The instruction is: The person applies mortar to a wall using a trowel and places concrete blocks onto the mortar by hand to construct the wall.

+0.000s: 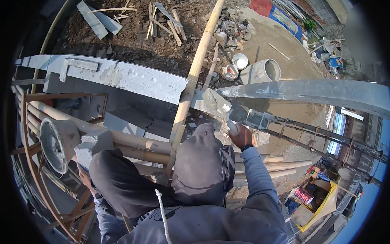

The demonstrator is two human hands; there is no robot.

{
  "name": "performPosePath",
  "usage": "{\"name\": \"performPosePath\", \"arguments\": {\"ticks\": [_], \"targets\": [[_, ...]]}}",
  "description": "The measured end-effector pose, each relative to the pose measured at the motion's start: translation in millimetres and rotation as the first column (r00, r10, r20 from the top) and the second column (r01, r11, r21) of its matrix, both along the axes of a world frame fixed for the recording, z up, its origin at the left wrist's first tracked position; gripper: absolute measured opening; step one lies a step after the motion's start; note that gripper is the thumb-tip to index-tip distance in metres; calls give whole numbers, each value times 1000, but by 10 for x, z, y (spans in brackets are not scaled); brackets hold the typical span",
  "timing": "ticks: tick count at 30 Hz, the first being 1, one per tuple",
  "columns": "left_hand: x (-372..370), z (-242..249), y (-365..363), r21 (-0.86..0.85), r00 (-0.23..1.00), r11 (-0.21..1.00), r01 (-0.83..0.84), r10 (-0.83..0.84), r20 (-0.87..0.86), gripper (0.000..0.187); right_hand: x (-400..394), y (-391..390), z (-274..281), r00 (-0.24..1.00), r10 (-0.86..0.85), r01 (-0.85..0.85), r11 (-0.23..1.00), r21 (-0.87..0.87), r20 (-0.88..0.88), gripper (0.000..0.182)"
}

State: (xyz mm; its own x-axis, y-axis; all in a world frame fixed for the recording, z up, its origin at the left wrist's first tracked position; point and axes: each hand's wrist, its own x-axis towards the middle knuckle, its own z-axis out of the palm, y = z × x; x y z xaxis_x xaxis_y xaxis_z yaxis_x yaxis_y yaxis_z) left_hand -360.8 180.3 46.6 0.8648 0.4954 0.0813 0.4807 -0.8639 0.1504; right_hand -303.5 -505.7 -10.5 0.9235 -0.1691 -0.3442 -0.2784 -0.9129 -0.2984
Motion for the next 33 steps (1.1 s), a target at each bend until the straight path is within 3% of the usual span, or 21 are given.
{"name": "performPosePath", "arguments": {"ticks": [1,2,4,5,9,12,14,19,22,23,25,27,30,31,33], "targets": [[-14,0,-1,1,997,999,47,-47,53,92,15,32,-184,999,-2,4,999,-36,51,47],[-121,-91,142,-167,998,985,-42,49,36,96,12,60,-349,977,15,-5,999,-45,214,45],[-136,-26,91,-150,996,985,-81,87,33,96,-22,-114,-826,996,73,-79,985,-153,-47,48],[-62,3,23,-114,997,991,-65,69,38,96,169,-21,-739,954,47,-110,974,-199,-296,49],[-6,128,-137,-67,997,996,-56,60,46,97,-110,-125,-881,993,114,-112,985,-134,8,53],[-3,167,-237,-69,997,996,-59,62,38,97,-178,-280,-1011,969,10,-65,974,-216,-248,54],[11,157,-253,-63,997,996,-62,65,49,97,-269,-259,-953,1000,24,-25,994,-109,-19,57],[68,151,-222,-55,997,997,-59,62,55,97,-221,-222,-894,993,-13,-6,988,-157,-120,58],[53,187,-222,-55,997,996,-64,66,43,97,-311,-110,-773,986,-137,119,976,-181,-92,54],[66,182,-222,-57,997,997,-60,62,39,97,-387,-129,-828,979,-195,182,968,-175,-61,44],[73,193,-218,-51,997,997,-57,59,40,97,-418,-111,-622,956,-259,267,963,43,-137,41],[78,208,-220,-48,998,998,-51,53,34,97,-565,-62,-503,916,-340,387,888,247,-211,32],[83,220,-229,-46,998,998,-48,49,30,98,-646,23,-507,705,-478,680,667,306,-525,25],[85,243,-241,-46,998,998,-48,49,31,98,-550,104,-461,686,-477,699,643,314,-550,26],[-10,315,-371,-36,999,998,-49,50,17,98,-611,155,-850,569,-510,820,415,395,-645,30]]}}
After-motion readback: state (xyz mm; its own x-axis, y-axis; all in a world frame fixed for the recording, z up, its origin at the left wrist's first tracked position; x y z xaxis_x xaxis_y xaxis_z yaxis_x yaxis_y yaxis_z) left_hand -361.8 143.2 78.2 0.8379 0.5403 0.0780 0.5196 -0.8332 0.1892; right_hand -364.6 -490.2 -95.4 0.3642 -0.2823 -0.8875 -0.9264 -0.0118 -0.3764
